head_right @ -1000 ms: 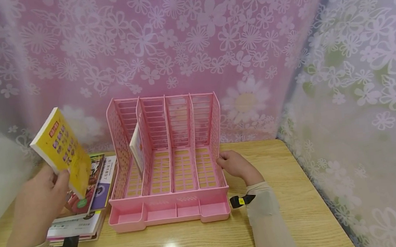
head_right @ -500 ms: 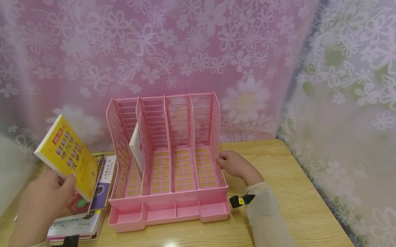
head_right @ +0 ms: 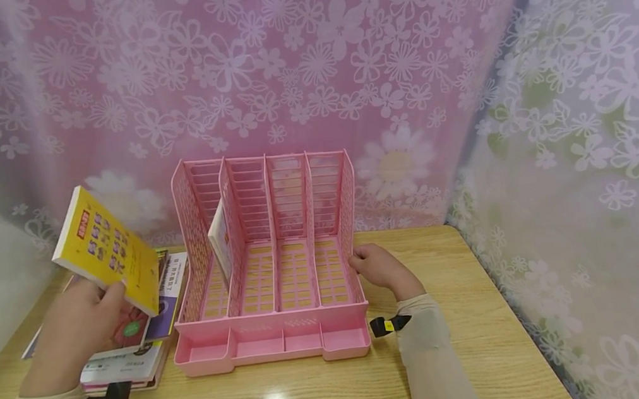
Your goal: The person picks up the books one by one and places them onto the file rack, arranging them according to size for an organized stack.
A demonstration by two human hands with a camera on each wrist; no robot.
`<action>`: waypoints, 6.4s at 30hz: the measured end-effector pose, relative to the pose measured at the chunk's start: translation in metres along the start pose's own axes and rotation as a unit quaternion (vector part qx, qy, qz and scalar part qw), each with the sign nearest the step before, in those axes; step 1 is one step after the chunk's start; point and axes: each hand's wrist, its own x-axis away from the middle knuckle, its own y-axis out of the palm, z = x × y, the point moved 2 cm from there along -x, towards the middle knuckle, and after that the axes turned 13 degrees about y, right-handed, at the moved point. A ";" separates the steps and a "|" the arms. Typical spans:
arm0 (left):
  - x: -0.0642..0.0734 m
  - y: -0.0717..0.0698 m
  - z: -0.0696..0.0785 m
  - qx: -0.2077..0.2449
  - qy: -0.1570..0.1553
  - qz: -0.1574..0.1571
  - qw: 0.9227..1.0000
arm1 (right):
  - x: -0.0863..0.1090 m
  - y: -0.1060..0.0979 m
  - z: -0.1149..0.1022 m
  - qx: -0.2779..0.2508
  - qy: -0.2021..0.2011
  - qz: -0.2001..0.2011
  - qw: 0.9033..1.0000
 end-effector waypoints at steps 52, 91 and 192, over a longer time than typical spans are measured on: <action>-0.014 0.054 0.013 0.001 0.136 -0.039 0.990 | 0.003 0.002 -0.004 0.001 -0.012 -0.007 1.000; -0.017 0.074 0.009 -0.035 0.121 -0.123 0.984 | 0.003 0.002 -0.002 0.010 -0.012 -0.007 1.000; -0.050 0.087 0.045 0.001 0.149 0.003 0.989 | 0.003 0.004 -0.001 -0.018 -0.022 -0.021 0.999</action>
